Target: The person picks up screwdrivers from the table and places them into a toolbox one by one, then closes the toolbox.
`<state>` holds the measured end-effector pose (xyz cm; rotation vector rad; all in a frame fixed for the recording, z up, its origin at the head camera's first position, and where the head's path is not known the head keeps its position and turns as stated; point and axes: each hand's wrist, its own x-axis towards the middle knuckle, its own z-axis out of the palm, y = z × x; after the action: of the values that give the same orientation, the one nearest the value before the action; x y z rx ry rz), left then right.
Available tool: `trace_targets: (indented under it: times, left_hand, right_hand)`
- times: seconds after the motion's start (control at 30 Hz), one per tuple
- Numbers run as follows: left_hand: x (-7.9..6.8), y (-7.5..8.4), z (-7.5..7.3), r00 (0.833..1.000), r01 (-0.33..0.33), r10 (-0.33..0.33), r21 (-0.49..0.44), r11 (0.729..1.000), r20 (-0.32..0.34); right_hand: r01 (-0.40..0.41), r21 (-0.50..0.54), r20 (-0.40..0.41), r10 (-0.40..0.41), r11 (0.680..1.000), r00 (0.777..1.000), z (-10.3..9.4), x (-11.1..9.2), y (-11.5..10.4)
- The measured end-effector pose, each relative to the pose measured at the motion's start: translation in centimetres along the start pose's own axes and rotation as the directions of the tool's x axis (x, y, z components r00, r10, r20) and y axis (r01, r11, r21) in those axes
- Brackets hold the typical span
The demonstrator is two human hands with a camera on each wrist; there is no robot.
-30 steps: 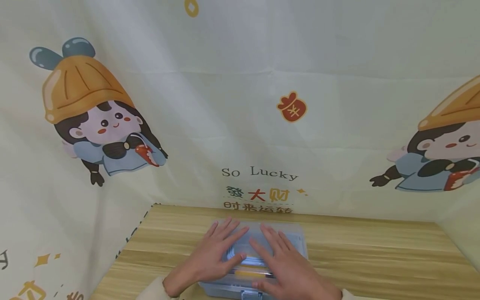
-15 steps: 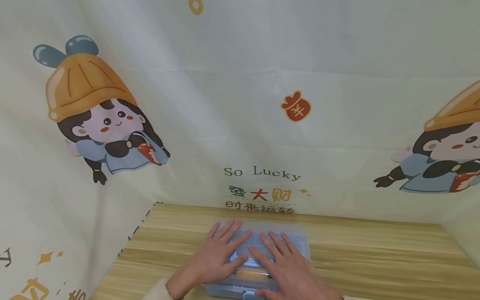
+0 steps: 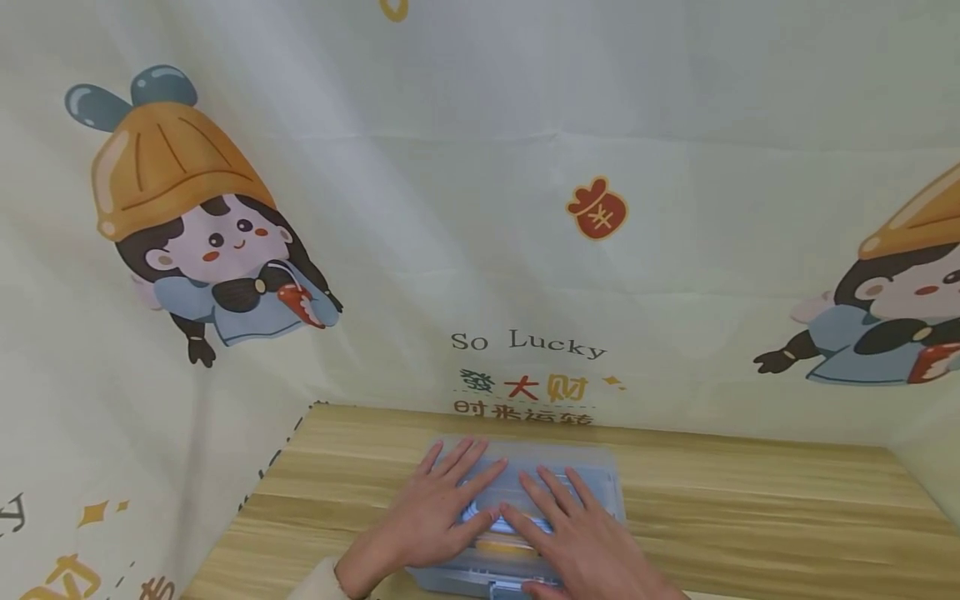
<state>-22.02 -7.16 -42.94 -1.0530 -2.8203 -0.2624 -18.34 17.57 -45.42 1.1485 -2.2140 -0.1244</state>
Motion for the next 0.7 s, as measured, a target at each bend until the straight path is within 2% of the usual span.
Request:
trace_targets:
  times: [0.13, 0.37, 0.6, 0.7]
  left_hand:
    - [-0.01, -0.02, -0.02, 1.000, -0.006, 0.006, 0.004, 1.000, -0.002]
    - [0.01, -0.02, -0.15, 1.000, -0.014, 0.014, -0.009, 1.000, 0.002]
    - [-0.02, 0.06, -0.29, 1.000, -0.010, 0.010, -0.011, 1.000, 0.010]
    - [-0.03, 0.05, -0.27, 1.000, -0.019, 0.019, -0.004, 1.000, 0.002]
  right_hand:
    - [0.027, -0.010, -0.019, -0.027, 1.000, 0.999, 0.02, -0.15, 0.09]
    - [0.119, 0.024, -0.103, -0.116, 0.993, 0.988, -0.05, -0.41, 0.14]
    - [0.157, 0.115, -0.055, -0.151, 0.981, 0.987, -0.90, -0.45, -0.21]
    - [0.201, 0.106, -0.045, -0.198, 0.974, 0.979, -0.94, -0.32, -0.32]
